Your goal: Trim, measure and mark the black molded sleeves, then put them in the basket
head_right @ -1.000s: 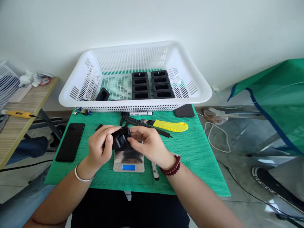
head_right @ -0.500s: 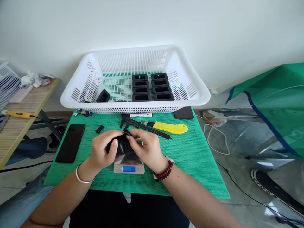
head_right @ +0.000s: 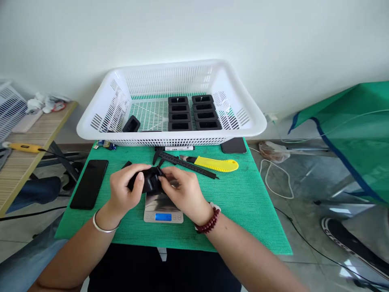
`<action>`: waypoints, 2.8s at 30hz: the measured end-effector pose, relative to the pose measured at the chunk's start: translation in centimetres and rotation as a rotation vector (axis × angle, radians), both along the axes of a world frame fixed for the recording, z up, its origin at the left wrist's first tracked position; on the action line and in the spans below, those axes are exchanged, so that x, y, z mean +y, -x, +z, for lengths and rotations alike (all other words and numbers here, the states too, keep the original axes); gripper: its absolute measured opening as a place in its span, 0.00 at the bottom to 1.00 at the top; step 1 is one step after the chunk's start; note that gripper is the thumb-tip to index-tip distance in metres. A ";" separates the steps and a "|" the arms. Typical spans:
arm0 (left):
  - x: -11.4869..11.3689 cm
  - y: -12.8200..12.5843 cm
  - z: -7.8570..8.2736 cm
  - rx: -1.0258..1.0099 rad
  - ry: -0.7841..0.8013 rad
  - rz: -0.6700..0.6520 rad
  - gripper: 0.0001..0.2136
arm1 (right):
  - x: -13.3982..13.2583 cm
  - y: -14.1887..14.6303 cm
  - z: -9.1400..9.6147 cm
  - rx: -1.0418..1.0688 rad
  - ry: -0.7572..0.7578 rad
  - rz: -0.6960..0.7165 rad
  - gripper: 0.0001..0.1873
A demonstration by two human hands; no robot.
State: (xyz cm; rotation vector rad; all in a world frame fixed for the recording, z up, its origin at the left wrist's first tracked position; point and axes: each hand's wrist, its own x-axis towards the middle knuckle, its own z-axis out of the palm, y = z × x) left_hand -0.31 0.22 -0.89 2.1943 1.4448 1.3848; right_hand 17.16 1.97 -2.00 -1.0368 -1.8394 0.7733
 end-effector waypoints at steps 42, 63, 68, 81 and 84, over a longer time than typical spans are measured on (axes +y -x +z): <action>-0.4 -0.7 -0.6 -0.020 -0.063 -0.079 0.07 | 0.4 -0.2 0.1 0.187 0.275 -0.008 0.11; 0.1 0.2 -0.9 -0.147 0.061 0.144 0.07 | -0.7 0.3 0.8 0.111 0.319 0.084 0.19; 1.4 1.7 -1.0 -0.431 0.061 0.292 0.11 | 0.4 -0.8 0.5 0.091 0.230 -0.043 0.17; 1.9 0.9 -3.3 -0.692 0.424 -0.085 0.22 | 5.1 -4.5 -0.4 -0.084 -0.166 -0.508 0.08; 2.2 1.0 -2.9 -0.778 0.464 -0.136 0.20 | 3.6 -4.8 0.3 -0.133 -0.135 -0.477 0.08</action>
